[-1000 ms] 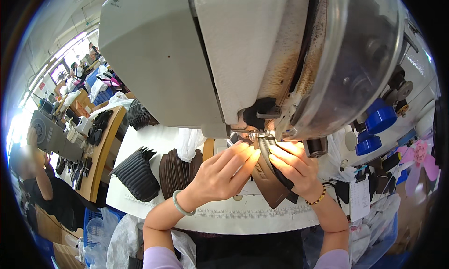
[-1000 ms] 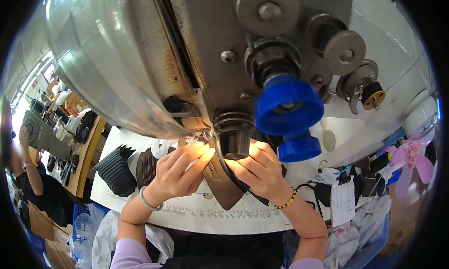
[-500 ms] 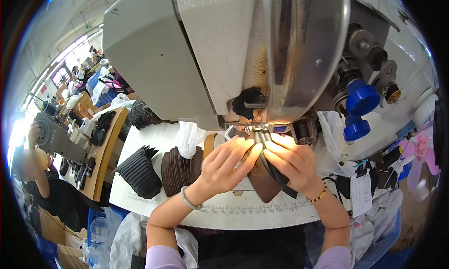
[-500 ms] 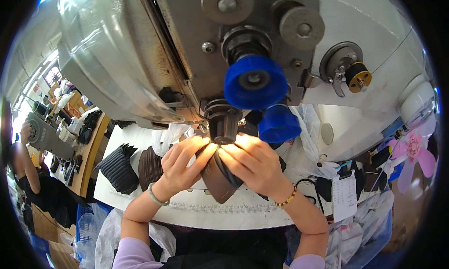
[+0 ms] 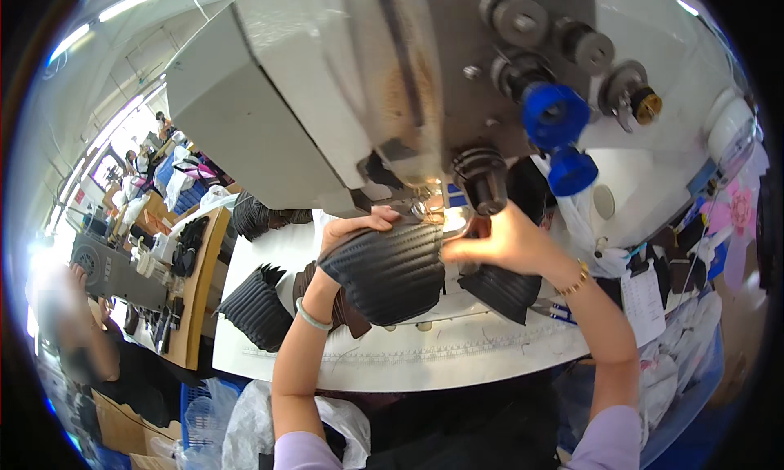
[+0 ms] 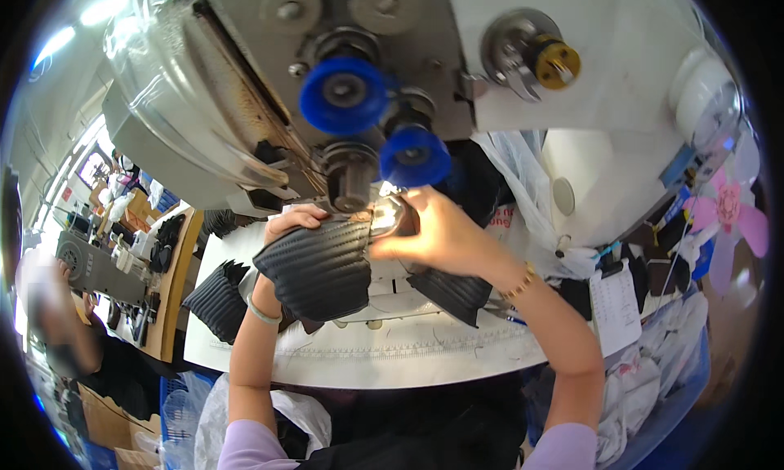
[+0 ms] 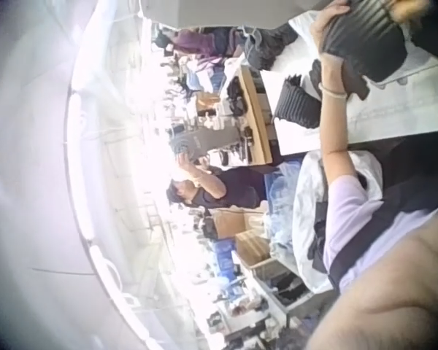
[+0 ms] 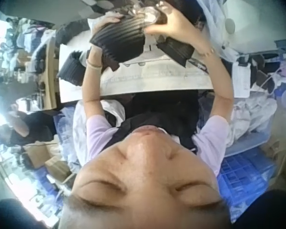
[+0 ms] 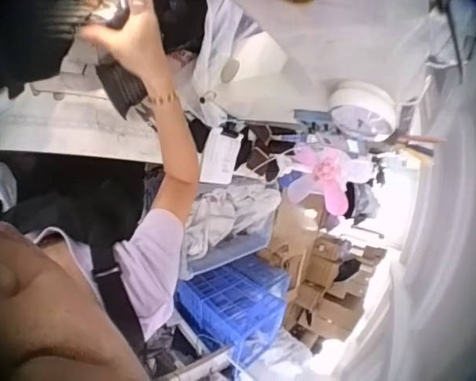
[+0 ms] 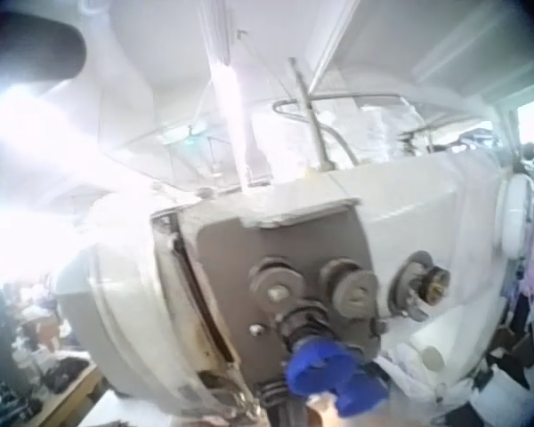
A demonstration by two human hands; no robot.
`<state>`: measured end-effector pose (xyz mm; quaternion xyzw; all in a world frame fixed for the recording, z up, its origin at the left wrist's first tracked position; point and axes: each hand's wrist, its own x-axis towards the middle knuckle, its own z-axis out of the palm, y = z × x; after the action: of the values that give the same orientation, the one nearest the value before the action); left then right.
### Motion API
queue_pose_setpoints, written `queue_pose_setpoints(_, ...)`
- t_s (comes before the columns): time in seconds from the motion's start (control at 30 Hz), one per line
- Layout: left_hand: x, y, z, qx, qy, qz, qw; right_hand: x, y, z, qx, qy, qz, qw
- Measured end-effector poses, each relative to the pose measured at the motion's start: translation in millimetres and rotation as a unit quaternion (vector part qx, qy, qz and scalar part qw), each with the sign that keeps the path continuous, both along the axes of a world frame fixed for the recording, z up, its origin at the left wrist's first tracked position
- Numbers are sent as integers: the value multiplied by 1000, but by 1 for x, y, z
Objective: Using a sewing machine to stitch together leather and fabric components of a shoe.
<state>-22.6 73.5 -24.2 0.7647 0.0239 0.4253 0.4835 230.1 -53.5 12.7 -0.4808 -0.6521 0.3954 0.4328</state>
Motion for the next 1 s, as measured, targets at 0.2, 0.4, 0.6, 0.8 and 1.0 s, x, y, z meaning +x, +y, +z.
queue_pose_setpoints(0.2,2,4,-8,-30,-41,-34,998,24,-8,-8,63,51,-41,996)
queue_pose_setpoints(0.4,5,-11,-6,-26,-54,10,998,36,-132,-59,65,-249,-325,910)
queue_pose_setpoints(0.6,15,-3,-16,50,-126,32,990,22,-167,-121,139,-483,-297,812)
queue_pose_setpoints(0.8,2,28,-28,96,-73,21,993,36,-170,-135,178,-438,-303,828)
queue_pose_setpoints(1.0,0,4,-30,-111,-81,23,990,-23,-149,-76,45,143,-329,932)
